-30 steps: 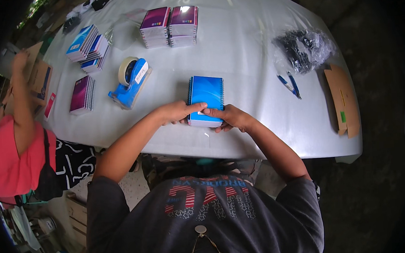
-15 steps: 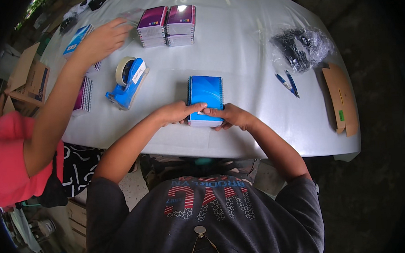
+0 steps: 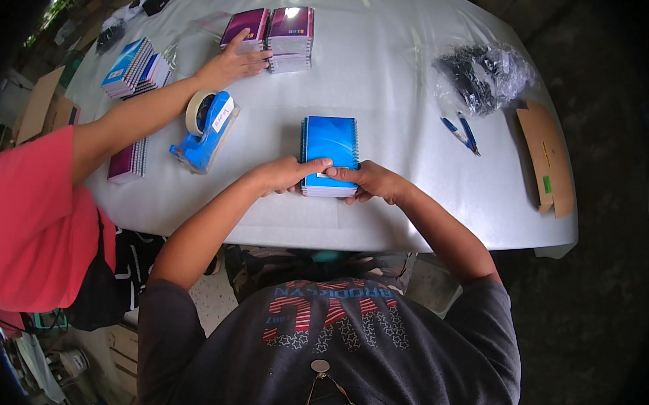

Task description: The person places stacks of small notebooks into plastic bags by hand and seals the bags with adhesive tape using a blue tape dispenser.

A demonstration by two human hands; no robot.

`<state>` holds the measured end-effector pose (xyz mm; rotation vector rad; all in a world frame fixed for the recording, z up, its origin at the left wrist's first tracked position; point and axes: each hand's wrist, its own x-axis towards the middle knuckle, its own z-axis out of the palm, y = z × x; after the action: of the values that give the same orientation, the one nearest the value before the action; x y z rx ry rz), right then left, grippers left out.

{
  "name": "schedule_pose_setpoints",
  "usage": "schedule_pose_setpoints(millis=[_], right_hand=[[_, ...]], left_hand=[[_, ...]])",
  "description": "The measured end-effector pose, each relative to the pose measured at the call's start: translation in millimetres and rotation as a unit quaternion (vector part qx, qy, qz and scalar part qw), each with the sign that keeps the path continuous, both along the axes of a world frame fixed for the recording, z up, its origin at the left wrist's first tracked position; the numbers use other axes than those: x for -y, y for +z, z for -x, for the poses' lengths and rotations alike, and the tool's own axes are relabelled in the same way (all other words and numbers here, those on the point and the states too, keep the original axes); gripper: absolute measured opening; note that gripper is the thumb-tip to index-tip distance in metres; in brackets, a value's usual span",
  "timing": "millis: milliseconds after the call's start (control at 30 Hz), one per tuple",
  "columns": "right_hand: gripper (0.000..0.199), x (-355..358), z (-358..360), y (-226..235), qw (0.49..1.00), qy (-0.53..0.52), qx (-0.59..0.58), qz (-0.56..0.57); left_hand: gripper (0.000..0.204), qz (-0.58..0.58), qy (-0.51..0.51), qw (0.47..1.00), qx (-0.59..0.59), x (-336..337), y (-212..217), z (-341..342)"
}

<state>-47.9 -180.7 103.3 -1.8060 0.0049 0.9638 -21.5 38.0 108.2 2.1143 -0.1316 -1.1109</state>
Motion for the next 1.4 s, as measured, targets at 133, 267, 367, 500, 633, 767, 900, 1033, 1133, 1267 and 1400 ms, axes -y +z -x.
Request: schedule_pose_setpoints(millis=[133, 267, 367, 500, 633, 767, 900, 1033, 1133, 1267, 1400], right_hand=[[0.089, 1.0, 9.2, 3.6, 1.0, -0.02, 0.01, -0.009], [0.087, 2.4, 3.2, -10.9, 1.0, -0.007, -0.014, 0.022], [0.086, 1.9, -1.4, -6.0, 0.999, 0.027, -0.006, 0.03], [0.087, -2.0, 0.0, 18.1, 0.989, 0.065, 0.031, 0.128], [0.085, -1.5, 3.4, 16.1, 0.952, 0.119, 0.103, 0.262], [0.084, 5.1, 7.7, 24.2, 0.964, 0.075, 0.107, 0.23], [0.073, 16.2, 11.9, 16.7, 0.928, -0.138, 0.308, 0.157], [0.074, -5.8, 12.8, -30.1, 0.879, -0.316, 0.337, -0.118], [0.077, -21.9, 16.3, -48.4, 0.886, -0.304, 0.281, -0.209], [0.075, -29.6, 28.0, -57.6, 0.882, -0.299, 0.276, -0.239], [0.073, -33.9, 25.9, -59.1, 0.876, -0.276, 0.306, -0.251]], left_hand=[[0.087, 0.036, 0.006, 0.999, 0.018, 2.0, -1.6, 6.7], [0.085, 0.058, -0.016, 0.998, -0.023, -3.0, -9.8, 1.9], [0.083, 0.108, 0.019, 0.994, -0.014, -8.7, -32.8, 1.6], [0.081, 0.038, -0.033, 0.999, 0.007, -3.5, -10.8, -5.8], [0.081, 0.065, -0.049, 0.996, 0.035, -0.2, 19.3, 7.5], [0.098, -0.254, -0.091, 0.928, 0.258, 0.6, 28.4, 10.0], [0.091, -0.195, -0.022, 0.949, 0.249, -8.5, 24.2, 15.4], [0.075, 0.224, 0.201, 0.919, 0.253, -2.6, -49.2, 10.6], [0.076, 0.395, 0.263, 0.855, 0.21, 14.3, -58.2, 18.8], [0.07, 0.457, 0.26, 0.83, 0.189, 24.8, -77.0, 20.8], [0.072, 0.445, 0.255, 0.841, 0.171, 35.3, -75.5, 18.2]])
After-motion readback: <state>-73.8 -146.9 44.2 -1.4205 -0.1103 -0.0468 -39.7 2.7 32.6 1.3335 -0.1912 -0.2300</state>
